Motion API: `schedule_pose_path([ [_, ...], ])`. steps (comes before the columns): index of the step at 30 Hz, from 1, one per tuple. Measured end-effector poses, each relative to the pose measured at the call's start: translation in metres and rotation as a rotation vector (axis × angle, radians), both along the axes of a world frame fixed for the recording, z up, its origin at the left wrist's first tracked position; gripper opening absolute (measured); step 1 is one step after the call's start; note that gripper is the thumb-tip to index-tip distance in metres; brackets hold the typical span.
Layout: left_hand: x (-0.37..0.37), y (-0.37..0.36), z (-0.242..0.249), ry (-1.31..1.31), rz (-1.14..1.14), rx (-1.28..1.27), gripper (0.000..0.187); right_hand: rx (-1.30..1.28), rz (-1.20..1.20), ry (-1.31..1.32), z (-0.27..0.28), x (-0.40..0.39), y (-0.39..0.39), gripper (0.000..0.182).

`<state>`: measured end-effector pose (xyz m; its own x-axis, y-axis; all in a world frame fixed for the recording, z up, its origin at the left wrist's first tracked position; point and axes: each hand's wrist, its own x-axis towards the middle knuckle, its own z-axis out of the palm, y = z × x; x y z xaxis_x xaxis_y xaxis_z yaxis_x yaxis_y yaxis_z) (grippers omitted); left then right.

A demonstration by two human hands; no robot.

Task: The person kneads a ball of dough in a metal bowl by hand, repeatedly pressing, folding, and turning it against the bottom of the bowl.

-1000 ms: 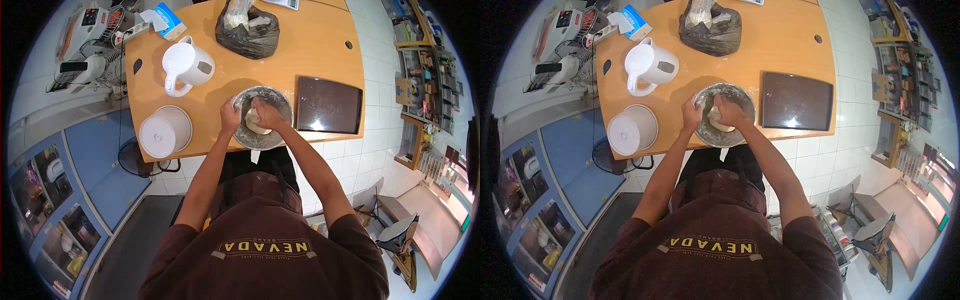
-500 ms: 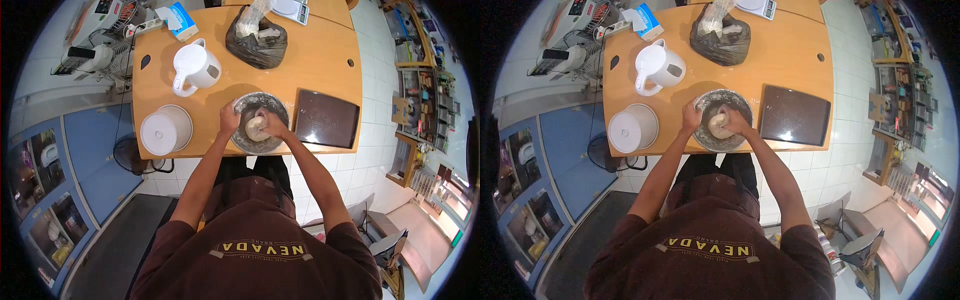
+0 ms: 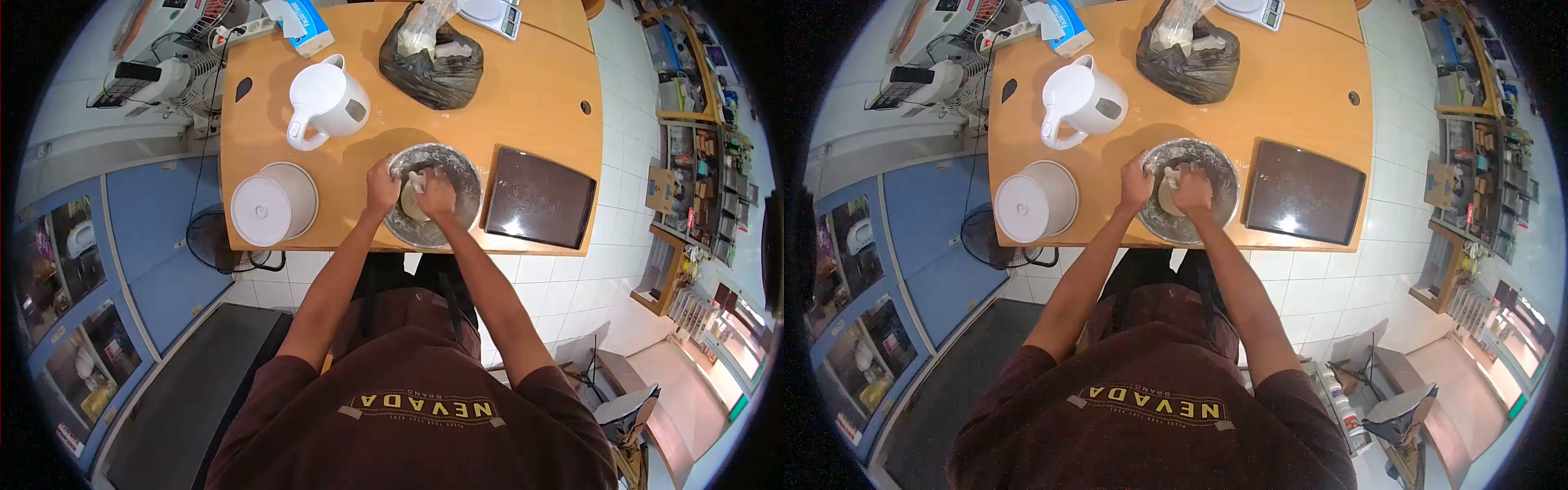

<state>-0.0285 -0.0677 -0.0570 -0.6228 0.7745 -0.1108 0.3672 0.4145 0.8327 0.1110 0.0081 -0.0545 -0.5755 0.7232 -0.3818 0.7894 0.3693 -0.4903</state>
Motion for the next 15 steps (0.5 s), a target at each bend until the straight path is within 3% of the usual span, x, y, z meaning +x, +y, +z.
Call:
schedule_pose_path([
  [3, 0.001, 0.003, 0.003, -0.036, 0.014, -0.027, 0.044, 0.25, 0.085, 0.062, 0.01, -0.013, -0.035, 0.06],
  [6, 0.0, 0.001, 0.002, -0.036, 0.006, -0.041, 0.043, 0.245, 0.181, 0.008, 0.045, -0.019, -0.053, 0.074],
  [9, 0.0, 0.002, 0.004, -0.054, -0.008, -0.036, 0.041, 0.233, 0.283, -0.115, 0.041, -0.016, -0.066, 0.084],
  [12, 0.001, 0.0, 0.003, -0.073, -0.04, 0.033, 0.039, 0.187, 0.237, -0.088, 0.025, -0.014, -0.063, 0.084],
  [15, 0.001, -0.001, -0.001, -0.039, -0.064, 0.07, 0.038, 0.206, 0.18, 0.009, 0.011, -0.009, -0.045, 0.066],
])
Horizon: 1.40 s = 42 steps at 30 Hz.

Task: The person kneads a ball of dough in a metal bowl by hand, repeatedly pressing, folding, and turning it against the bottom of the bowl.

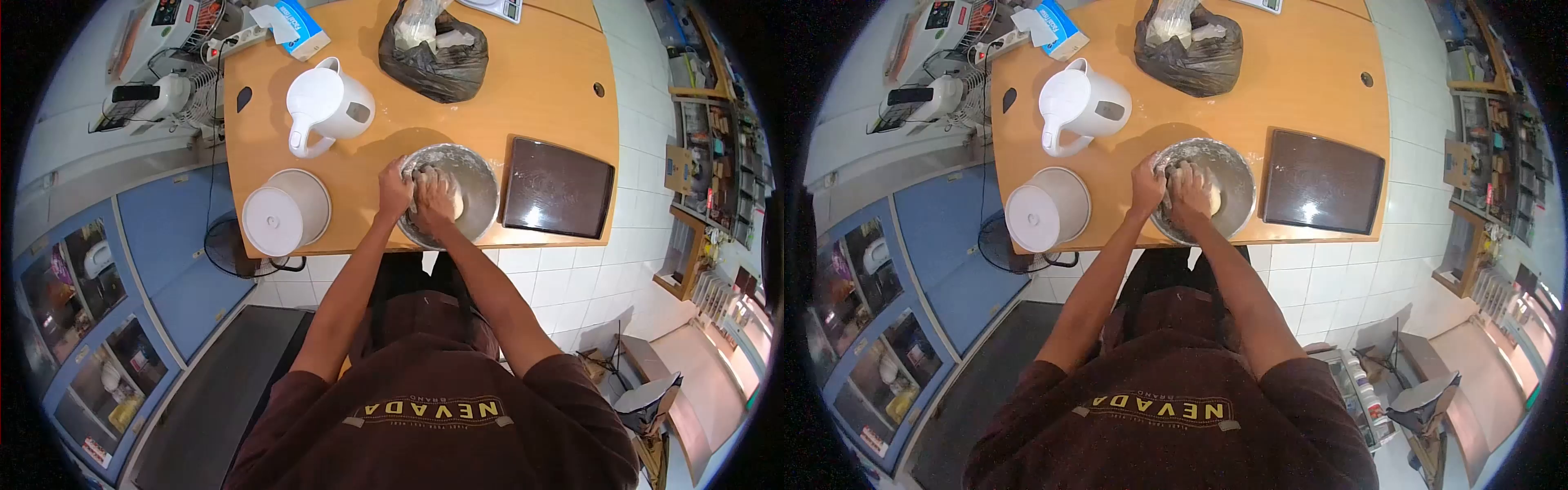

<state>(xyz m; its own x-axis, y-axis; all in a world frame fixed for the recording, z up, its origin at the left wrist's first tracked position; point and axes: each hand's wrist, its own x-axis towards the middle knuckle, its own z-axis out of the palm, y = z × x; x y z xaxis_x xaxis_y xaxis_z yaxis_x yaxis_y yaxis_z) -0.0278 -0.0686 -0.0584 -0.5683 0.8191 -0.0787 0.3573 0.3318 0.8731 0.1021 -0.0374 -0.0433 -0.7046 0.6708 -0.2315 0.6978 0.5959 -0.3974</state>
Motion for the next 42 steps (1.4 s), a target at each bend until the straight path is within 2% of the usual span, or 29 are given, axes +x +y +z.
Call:
schedule_pose_path([
  [2, -0.001, 0.0, -0.002, 0.017, -0.02, 0.021, 0.039, 0.087, -0.028, 0.041, -0.007, -0.003, 0.005, 0.052],
  [5, -0.002, -0.003, -0.005, 0.032, -0.035, 0.019, 0.041, 0.009, -0.026, -0.045, -0.005, -0.002, 0.012, 0.051],
  [8, -0.001, 0.001, 0.007, 0.095, -0.012, -0.075, 0.04, -0.306, -0.206, 0.019, -0.013, -0.002, 0.026, 0.051],
  [11, 0.003, -0.002, 0.013, 0.084, -0.02, -0.093, 0.041, -0.367, -0.156, 0.11, -0.008, 0.018, 0.052, 0.04],
  [12, 0.004, -0.003, 0.011, 0.099, -0.035, -0.089, 0.042, -0.493, -0.055, 0.048, -0.013, 0.02, 0.071, 0.046],
  [15, 0.01, -0.008, 0.004, 0.116, -0.071, -0.071, 0.042, -0.389, 0.267, 0.005, 0.006, 0.029, 0.08, 0.047],
  [16, 0.01, -0.009, 0.004, 0.105, -0.065, -0.061, 0.043, -0.251, 0.266, 0.092, 0.003, 0.033, 0.072, 0.054],
  [17, 0.009, -0.009, 0.003, 0.096, -0.056, -0.051, 0.043, -0.286, 0.257, 0.096, 0.005, 0.038, 0.068, 0.055],
  [19, 0.007, -0.009, 0.004, 0.061, -0.061, -0.05, 0.045, -0.36, 0.248, 0.103, 0.01, 0.044, 0.066, 0.057],
  [22, 0.008, -0.012, 0.004, 0.063, -0.072, -0.04, 0.046, -0.637, 0.186, 0.05, 0.018, 0.043, 0.075, 0.064],
  [25, 0.006, -0.012, 0.009, 0.087, -0.064, -0.053, 0.045, -0.787, 0.012, 0.398, 0.009, 0.051, 0.077, 0.06],
  [26, 0.006, -0.012, 0.012, 0.092, -0.054, -0.064, 0.045, -0.741, -0.052, 0.525, 0.005, 0.051, 0.077, 0.061],
  [29, 0.005, -0.013, -0.004, 0.159, -0.049, -0.057, 0.045, -0.547, 0.038, 0.341, -0.034, 0.05, 0.088, 0.061],
  [30, 0.005, -0.013, -0.004, 0.139, -0.047, -0.052, 0.045, -0.439, 0.085, 0.176, -0.023, 0.045, 0.086, 0.061],
  [33, 0.004, -0.011, 0.002, 0.089, -0.04, -0.051, 0.045, -0.298, -0.065, -0.051, 0.005, 0.025, 0.071, 0.056],
  [36, 0.004, -0.012, 0.006, 0.077, -0.03, -0.078, 0.045, -0.022, 0.026, -0.092, -0.001, 0.015, 0.056, 0.052],
  [39, 0.006, -0.007, 0.009, 0.061, -0.038, -0.109, 0.045, -0.069, -0.083, -0.095, 0.002, 0.009, 0.045, 0.052],
  [42, 0.003, 0.0, 0.014, 0.055, -0.061, -0.154, 0.046, 0.011, -0.102, -0.063, 0.021, 0.005, 0.022, 0.059],
])
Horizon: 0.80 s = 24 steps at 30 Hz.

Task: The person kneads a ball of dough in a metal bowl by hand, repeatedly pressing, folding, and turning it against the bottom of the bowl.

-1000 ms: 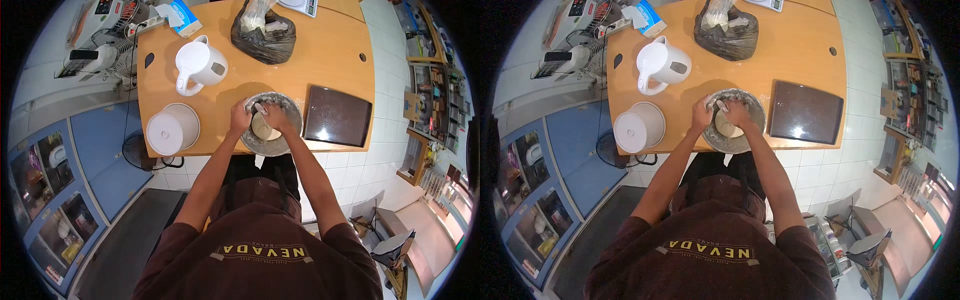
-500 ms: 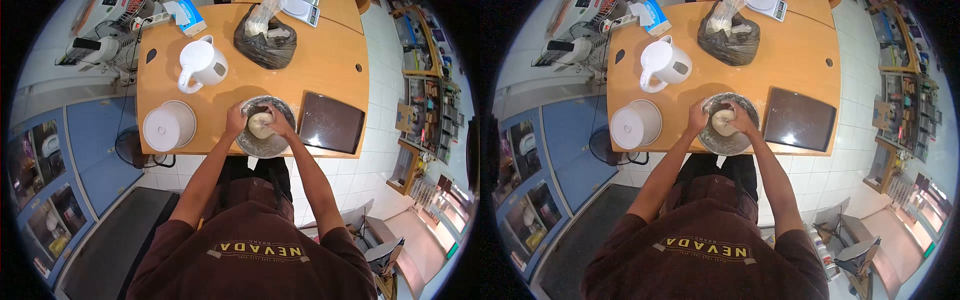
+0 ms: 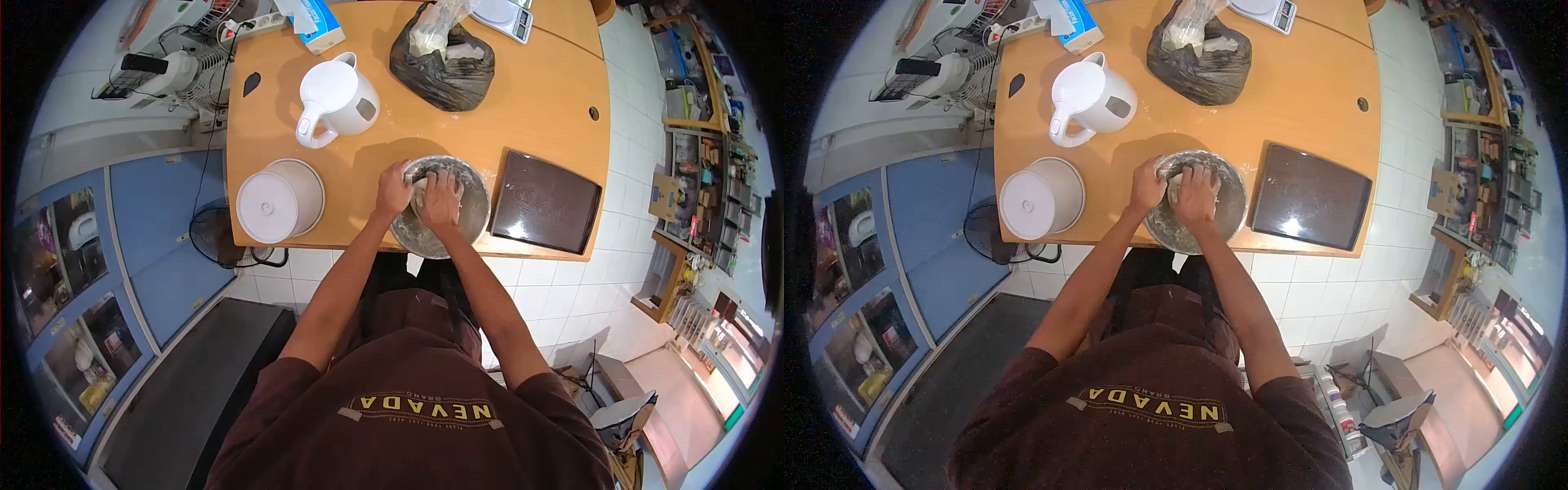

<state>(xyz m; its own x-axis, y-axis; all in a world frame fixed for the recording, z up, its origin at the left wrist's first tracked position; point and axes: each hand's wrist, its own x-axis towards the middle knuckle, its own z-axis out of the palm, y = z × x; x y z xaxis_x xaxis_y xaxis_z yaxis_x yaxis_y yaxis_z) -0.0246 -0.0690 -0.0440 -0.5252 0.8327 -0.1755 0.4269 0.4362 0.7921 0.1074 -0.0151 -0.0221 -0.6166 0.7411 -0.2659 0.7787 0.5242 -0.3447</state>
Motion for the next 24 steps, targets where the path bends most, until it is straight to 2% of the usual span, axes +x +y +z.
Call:
schedule_pose_path([
  [6, 0.001, 0.0, -0.007, 0.058, -0.017, 0.036, 0.044, 0.193, 0.268, -0.092, -0.021, 0.007, -0.054, 0.072],
  [9, 0.002, 0.002, 0.0, 0.014, -0.035, 0.038, 0.044, 0.102, 0.28, -0.179, -0.025, 0.019, -0.051, 0.066],
  [10, 0.002, -0.001, -0.005, 0.026, -0.03, 0.066, 0.043, 0.136, 0.205, -0.092, -0.029, 0.018, -0.045, 0.061],
  [13, 0.004, -0.008, -0.011, 0.018, -0.006, 0.144, 0.042, 0.003, 0.168, 0.01, -0.021, 0.02, -0.014, 0.054],
  [14, 0.004, -0.007, -0.011, 0.009, 0.001, 0.176, 0.042, 0.056, 0.166, 0.072, -0.028, 0.021, -0.011, 0.056],
  [17, 0.0, -0.002, -0.01, 0.01, -0.005, 0.075, 0.042, -0.074, 0.172, -0.018, -0.035, 0.021, -0.001, 0.066],
  [18, 0.0, 0.0, -0.012, 0.021, -0.018, 0.073, 0.043, -0.134, 0.159, 0.115, -0.036, 0.026, 0.004, 0.076],
  [21, 0.0, -0.006, -0.014, 0.048, -0.038, 0.04, 0.044, -0.156, 0.13, 0.09, -0.045, 0.037, 0.023, 0.064],
  [24, 0.005, -0.004, -0.015, 0.039, -0.069, 0.018, 0.045, -0.261, 0.252, 0.204, -0.034, 0.035, 0.051, 0.044],
])
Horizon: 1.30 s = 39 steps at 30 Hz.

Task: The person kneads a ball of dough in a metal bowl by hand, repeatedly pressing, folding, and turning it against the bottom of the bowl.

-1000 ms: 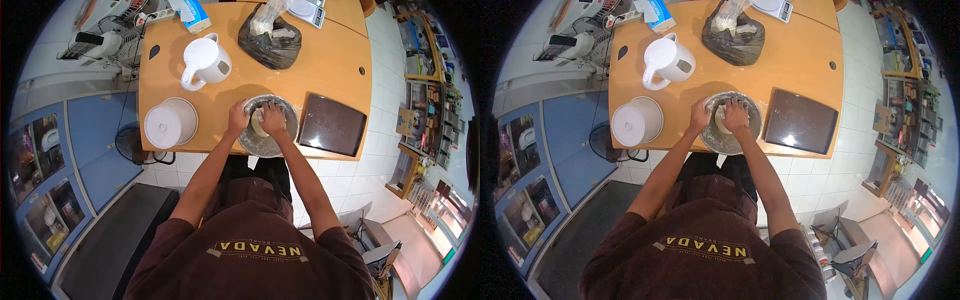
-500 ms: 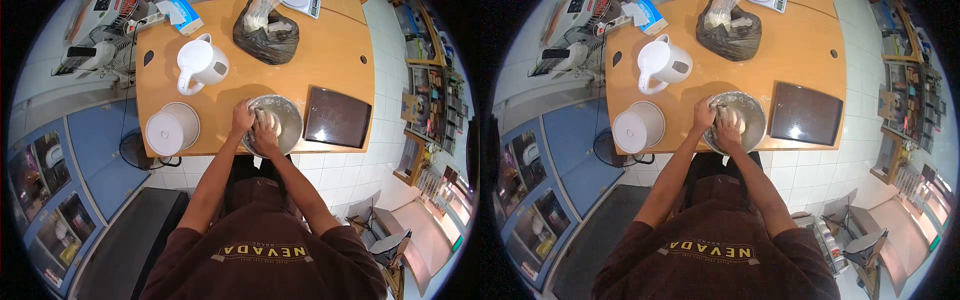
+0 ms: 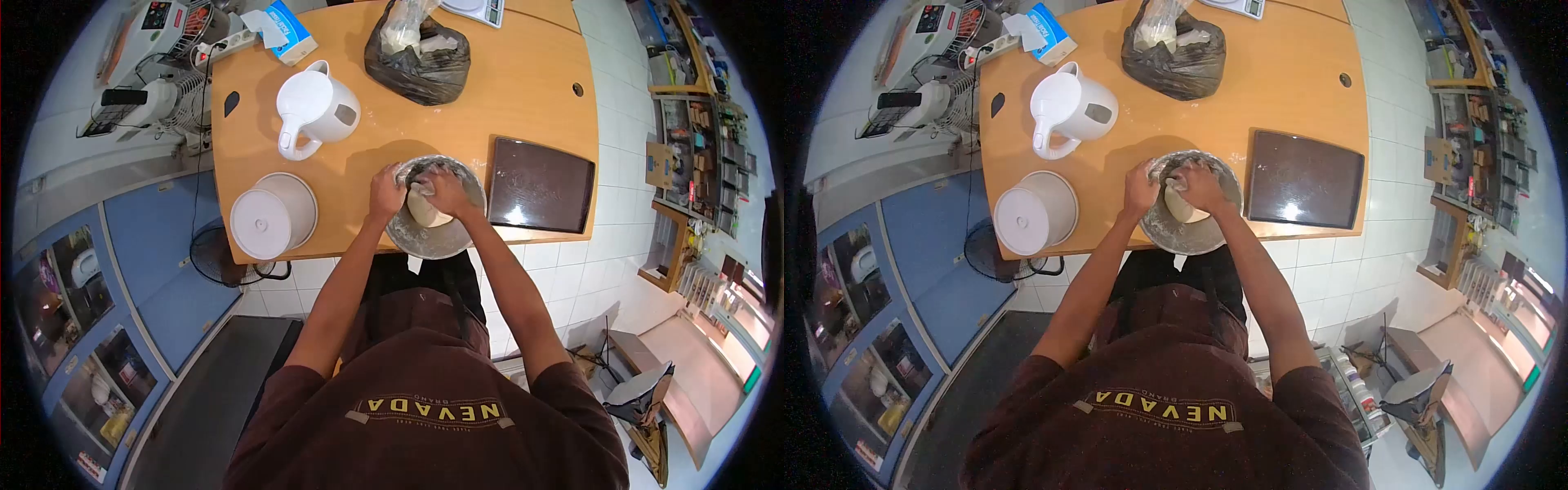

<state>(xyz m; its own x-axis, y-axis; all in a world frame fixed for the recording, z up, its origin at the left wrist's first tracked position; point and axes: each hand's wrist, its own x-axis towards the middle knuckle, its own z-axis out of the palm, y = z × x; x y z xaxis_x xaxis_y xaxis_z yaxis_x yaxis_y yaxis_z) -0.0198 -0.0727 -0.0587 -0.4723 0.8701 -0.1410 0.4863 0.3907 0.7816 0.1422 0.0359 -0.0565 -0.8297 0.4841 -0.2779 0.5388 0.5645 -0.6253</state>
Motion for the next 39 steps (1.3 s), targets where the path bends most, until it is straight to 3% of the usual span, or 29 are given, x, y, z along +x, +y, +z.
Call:
schedule_pose_path([
  [3, 0.004, 0.0, -0.005, -0.037, 0.013, 0.018, 0.045, 0.132, 0.034, 0.027, 0.014, -0.005, 0.004, 0.03],
  [6, 0.003, -0.001, -0.006, -0.045, 0.007, 0.0, 0.046, 0.07, 0.001, -0.018, 0.019, -0.009, 0.002, 0.031],
  [7, 0.004, 0.001, -0.008, -0.041, 0.008, -0.023, 0.046, 0.027, -0.029, -0.05, 0.017, -0.011, 0.001, 0.032],
  [10, 0.005, 0.004, -0.007, -0.005, -0.006, -0.076, 0.047, 0.373, 0.004, -0.178, 0.022, -0.012, -0.017, 0.038],
  [16, 0.007, 0.004, -0.009, 0.012, -0.015, -0.041, 0.048, 0.366, 0.119, -0.293, 0.03, -0.007, -0.034, 0.05],
  [19, 0.007, 0.006, -0.002, 0.017, -0.006, -0.036, 0.047, 0.443, 0.089, -0.216, 0.029, 0.004, -0.046, 0.058],
  [22, 0.011, 0.008, 0.002, 0.063, -0.024, -0.013, 0.046, 0.429, 0.085, -0.161, 0.031, 0.023, -0.064, 0.06],
  [28, 0.012, 0.009, 0.002, 0.094, -0.029, -0.004, 0.045, 0.298, 0.117, -0.295, 0.032, 0.035, -0.073, 0.06],
  [39, 0.007, 0.014, 0.006, 0.05, -0.049, -0.122, 0.048, 0.217, 0.098, -0.303, 0.016, 0.014, -0.042, 0.087],
])
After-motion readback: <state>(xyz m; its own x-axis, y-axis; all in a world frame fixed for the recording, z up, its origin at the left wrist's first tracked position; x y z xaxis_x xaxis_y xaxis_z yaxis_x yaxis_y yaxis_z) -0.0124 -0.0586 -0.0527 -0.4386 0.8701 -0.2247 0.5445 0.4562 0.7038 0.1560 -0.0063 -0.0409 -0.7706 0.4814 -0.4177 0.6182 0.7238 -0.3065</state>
